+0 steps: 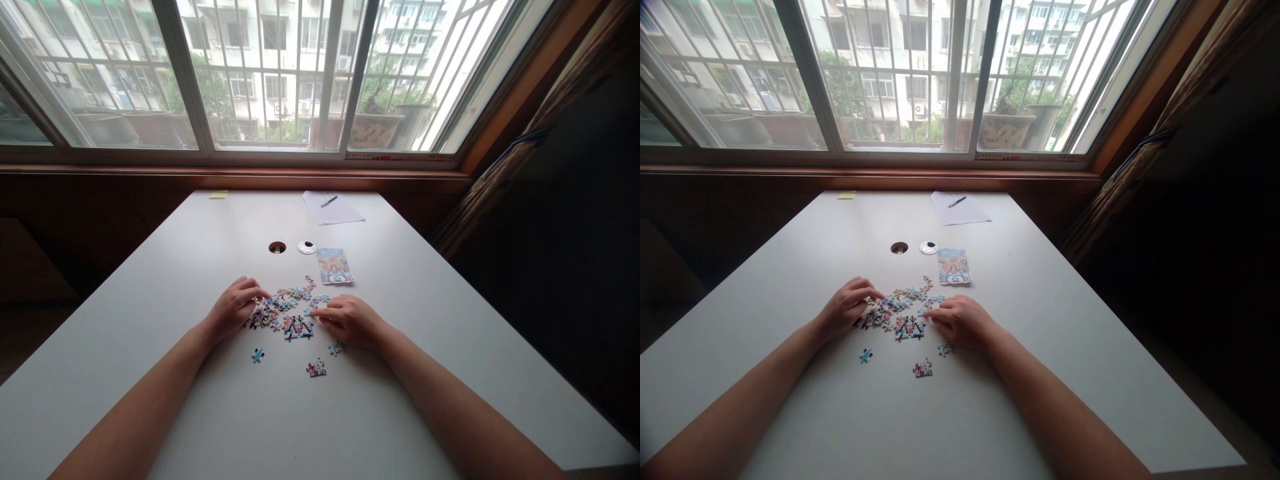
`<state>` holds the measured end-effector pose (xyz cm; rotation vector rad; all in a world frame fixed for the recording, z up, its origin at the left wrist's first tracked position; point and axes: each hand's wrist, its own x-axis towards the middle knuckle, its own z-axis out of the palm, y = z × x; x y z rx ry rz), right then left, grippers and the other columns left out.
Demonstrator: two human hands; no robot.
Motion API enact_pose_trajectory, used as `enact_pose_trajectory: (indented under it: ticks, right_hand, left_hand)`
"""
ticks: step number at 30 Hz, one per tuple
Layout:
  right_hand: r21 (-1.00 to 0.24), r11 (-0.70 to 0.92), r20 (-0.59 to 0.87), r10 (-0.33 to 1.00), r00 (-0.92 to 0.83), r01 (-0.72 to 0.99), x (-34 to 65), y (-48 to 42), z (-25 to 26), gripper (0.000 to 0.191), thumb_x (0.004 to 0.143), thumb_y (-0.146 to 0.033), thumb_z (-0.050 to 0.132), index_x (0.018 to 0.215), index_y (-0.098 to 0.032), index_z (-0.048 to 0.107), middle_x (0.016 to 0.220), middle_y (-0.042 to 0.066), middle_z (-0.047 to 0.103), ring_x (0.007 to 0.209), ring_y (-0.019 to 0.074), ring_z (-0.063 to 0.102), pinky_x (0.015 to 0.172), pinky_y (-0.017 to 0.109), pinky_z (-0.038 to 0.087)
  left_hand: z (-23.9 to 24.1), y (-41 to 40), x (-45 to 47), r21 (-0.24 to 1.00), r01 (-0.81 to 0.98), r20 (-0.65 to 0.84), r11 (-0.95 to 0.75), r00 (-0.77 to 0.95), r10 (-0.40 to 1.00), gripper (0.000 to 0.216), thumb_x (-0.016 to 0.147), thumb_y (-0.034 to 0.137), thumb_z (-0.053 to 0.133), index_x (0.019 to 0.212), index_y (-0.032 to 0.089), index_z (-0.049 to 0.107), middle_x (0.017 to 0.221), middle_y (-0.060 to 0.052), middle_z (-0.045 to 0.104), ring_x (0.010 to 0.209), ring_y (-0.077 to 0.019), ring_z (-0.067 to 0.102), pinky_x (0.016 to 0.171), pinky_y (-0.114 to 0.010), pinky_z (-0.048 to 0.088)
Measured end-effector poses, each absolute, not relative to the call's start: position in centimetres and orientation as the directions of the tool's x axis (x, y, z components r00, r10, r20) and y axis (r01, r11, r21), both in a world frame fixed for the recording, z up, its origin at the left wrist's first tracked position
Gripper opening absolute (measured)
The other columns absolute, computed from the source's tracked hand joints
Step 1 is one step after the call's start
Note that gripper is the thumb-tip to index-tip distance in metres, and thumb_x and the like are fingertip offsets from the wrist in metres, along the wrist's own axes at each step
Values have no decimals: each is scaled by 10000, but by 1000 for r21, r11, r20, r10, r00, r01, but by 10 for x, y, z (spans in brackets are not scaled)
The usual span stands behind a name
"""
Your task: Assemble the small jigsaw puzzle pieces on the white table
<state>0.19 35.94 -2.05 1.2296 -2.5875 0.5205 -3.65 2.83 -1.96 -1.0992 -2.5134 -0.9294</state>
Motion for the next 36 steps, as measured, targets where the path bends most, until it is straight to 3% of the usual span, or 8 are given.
enact_pose_trajectory:
  ticks: [16,23,26,31,36]
  right_hand:
    - [-235,599,374,-671,-640,-765,3,366,-23,254,949,-242,566,1148,-261,722,703,14,648,630,137,528,627,264,340]
    - [-279,609,392,-634,-667,-743,2,369,-23,217,951,-252,564,1082,-243,737,742,26,682,615,128,543,607,251,367]
    - [-377,602,325,-625,-709,-704,3,371,-12,182,956,-262,576,1019,-231,745,804,30,706,646,127,577,631,249,408]
    - [-526,608,101,-650,-754,-595,6,378,10,151,937,-249,612,934,-235,762,862,27,710,720,137,621,642,236,457]
    - [-613,662,-90,-600,-795,-431,12,387,23,164,901,-321,677,1032,-243,737,890,33,704,786,165,645,697,255,508]
  left_hand:
    - [-25,23,-42,463,696,502,548,-716,485,447,783,-26,409,990,216,724,888,-45,644,871,-204,541,812,-352,466]
    - [-24,16,-46,529,609,507,591,-785,355,416,805,12,410,984,213,727,861,-35,637,857,-189,565,790,-324,481]
    - [-24,13,-50,584,539,464,608,-835,295,405,790,38,413,990,199,727,866,-35,632,825,-174,578,712,-289,477]
    - [-25,10,-53,645,464,408,607,-881,239,398,790,71,421,1024,192,719,913,-35,640,830,-164,607,720,-281,492]
    - [-26,10,-54,642,472,413,604,-877,246,382,795,89,434,1029,193,718,918,-35,645,852,-166,620,738,-281,501]
